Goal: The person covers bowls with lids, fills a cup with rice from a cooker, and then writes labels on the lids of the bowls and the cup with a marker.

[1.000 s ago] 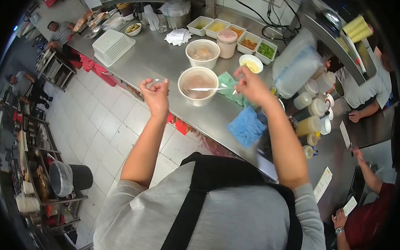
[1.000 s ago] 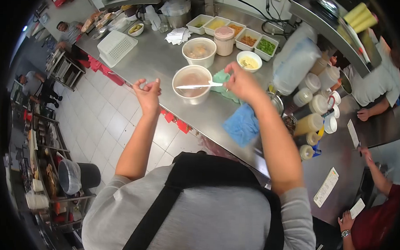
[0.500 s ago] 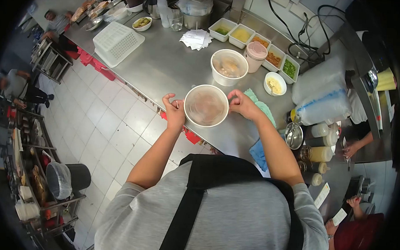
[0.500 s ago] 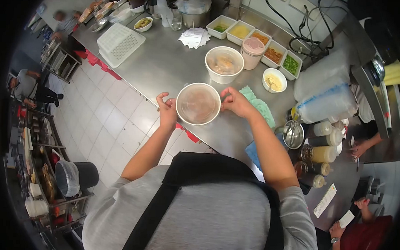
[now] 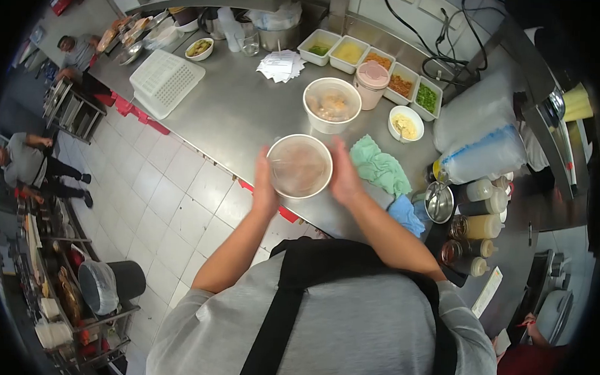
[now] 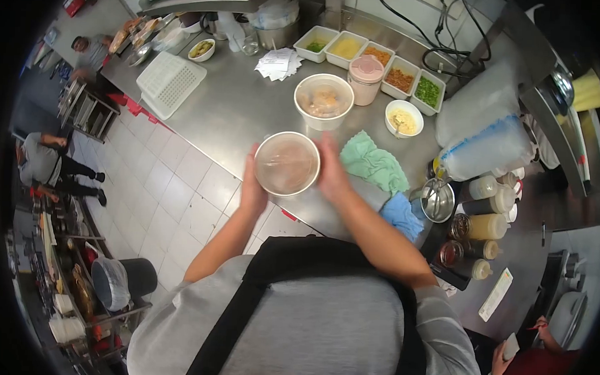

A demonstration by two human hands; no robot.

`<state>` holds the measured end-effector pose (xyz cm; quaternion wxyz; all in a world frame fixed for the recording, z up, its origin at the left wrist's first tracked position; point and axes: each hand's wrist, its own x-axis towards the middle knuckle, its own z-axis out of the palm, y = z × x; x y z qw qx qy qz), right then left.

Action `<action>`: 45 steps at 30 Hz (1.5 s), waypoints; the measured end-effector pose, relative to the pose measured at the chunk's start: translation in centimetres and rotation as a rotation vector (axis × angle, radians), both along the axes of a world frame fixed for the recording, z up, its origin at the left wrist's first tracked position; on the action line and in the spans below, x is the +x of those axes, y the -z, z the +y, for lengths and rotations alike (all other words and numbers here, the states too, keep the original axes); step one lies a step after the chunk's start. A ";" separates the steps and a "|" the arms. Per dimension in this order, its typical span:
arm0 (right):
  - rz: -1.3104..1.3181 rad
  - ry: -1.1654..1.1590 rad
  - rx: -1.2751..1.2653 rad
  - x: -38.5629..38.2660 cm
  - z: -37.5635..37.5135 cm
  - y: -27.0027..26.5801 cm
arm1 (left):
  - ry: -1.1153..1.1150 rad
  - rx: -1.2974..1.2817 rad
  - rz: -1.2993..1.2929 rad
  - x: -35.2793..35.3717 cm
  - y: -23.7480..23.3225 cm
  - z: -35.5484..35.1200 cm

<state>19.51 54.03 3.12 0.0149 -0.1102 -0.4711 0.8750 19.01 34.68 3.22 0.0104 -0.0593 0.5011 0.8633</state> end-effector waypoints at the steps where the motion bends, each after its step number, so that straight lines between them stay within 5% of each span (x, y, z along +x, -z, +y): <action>1: 0.008 -0.028 -0.011 0.3 -1.4 -0.9 | 0.013 -0.083 0.000 0.7 -0.8 0.9; 5: -0.022 -0.173 -0.091 -1.1 -1.6 -1.7 | 0.029 -0.067 0.014 -0.3 -1.4 0.8; 6: -0.009 -0.144 0.083 -0.7 -1.1 -2.6 | 0.029 -0.096 0.027 -0.9 -0.6 0.4; 9: 0.019 0.012 0.591 1.5 0.4 -5.3 | -0.078 -0.534 0.117 -2.3 -0.4 -0.7; 12: 0.162 0.005 0.534 7.6 4.6 -9.6 | -0.306 -0.998 0.356 -2.4 -1.4 -2.3; 14: 0.408 0.229 0.545 12.8 7.7 -13.3 | -0.371 -0.934 0.370 -1.6 -4.2 -2.1; 16: 0.548 0.541 0.888 18.7 12.2 -18.4 | -0.382 -0.888 0.428 -0.4 -7.2 -0.7; 19: 0.450 1.168 1.066 26.2 19.7 -21.6 | -0.367 -0.709 0.622 0.5 -10.1 2.8; 22: 0.089 1.241 1.138 31.7 29.6 -18.8 | 0.148 -0.270 0.559 3.3 -12.1 7.9; 24: -0.227 1.031 1.139 34.0 35.9 -13.3 | 0.843 -0.016 0.520 8.1 -14.0 13.0; 27: -0.611 0.610 1.087 34.9 41.6 -5.3 | 1.791 0.276 0.067 16.6 -14.8 22.3; 30: -0.701 0.415 0.898 33.3 41.7 -3.9 | 1.984 0.209 -0.314 25.6 -11.4 31.2; 32: -0.657 0.362 0.791 33.0 42.7 -3.1 | 1.790 0.053 -0.458 30.6 -8.3 36.9; 37: -0.413 0.659 0.753 38.2 38.6 -6.8 | 1.125 -0.223 -0.453 35.1 -0.1 46.7; 41: -0.457 0.715 0.775 48.6 32.6 -12.6 | 0.786 -0.373 -0.337 35.3 0.0 49.3; 45: -0.453 0.760 0.645 56.6 29.2 -10.0 | 0.707 -0.516 -0.203 34.8 0.6 50.7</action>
